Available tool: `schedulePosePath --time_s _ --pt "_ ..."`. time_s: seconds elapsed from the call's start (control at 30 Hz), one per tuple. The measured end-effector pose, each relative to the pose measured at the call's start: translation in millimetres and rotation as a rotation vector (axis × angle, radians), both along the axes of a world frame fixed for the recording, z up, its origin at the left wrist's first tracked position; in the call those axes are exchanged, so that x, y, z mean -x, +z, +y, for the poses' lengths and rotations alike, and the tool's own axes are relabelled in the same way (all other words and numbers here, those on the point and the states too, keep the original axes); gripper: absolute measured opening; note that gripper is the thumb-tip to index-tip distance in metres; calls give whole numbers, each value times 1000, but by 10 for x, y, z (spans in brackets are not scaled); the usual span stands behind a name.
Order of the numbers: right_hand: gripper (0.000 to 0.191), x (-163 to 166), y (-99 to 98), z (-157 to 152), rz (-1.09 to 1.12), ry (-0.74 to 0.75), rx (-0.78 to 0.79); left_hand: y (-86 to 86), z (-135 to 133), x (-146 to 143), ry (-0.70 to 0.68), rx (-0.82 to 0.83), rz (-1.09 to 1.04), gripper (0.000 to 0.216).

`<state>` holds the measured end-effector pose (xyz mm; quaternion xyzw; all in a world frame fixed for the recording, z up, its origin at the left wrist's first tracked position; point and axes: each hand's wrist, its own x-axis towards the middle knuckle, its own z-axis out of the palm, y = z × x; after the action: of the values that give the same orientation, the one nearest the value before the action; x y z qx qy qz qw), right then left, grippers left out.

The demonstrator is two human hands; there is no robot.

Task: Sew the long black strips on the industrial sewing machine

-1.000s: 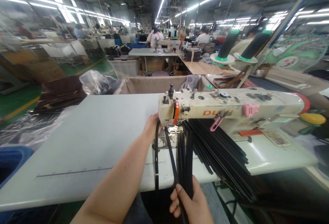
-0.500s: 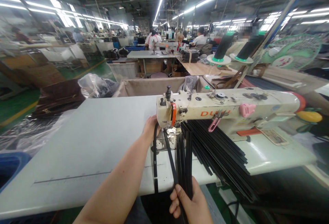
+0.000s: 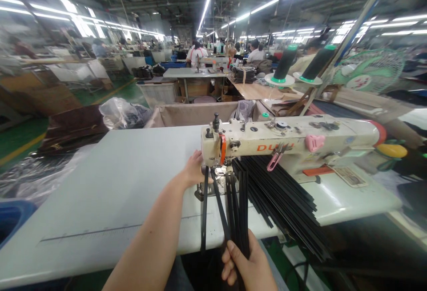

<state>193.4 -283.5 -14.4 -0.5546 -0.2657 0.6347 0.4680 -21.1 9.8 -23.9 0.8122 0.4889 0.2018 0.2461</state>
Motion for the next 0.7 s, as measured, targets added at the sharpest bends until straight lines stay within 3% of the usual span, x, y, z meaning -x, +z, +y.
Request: schedulePosePath --time_s 0.1,0.33,0.47,0.7 --pt "87 -78 8 -51 -3 44 9 7 -28 -33 -8 41 47 125" --pt "96 -361 71 -179 -178 126 38 31 -41 -59 -18 39 29 123" --pt "79 -491 218 -206 -235 99 -13 104 -76 -88 -36 44 36 125" --pt "81 -477 326 -247 -150 48 -13 198 -111 -116 -51 25 45 107"
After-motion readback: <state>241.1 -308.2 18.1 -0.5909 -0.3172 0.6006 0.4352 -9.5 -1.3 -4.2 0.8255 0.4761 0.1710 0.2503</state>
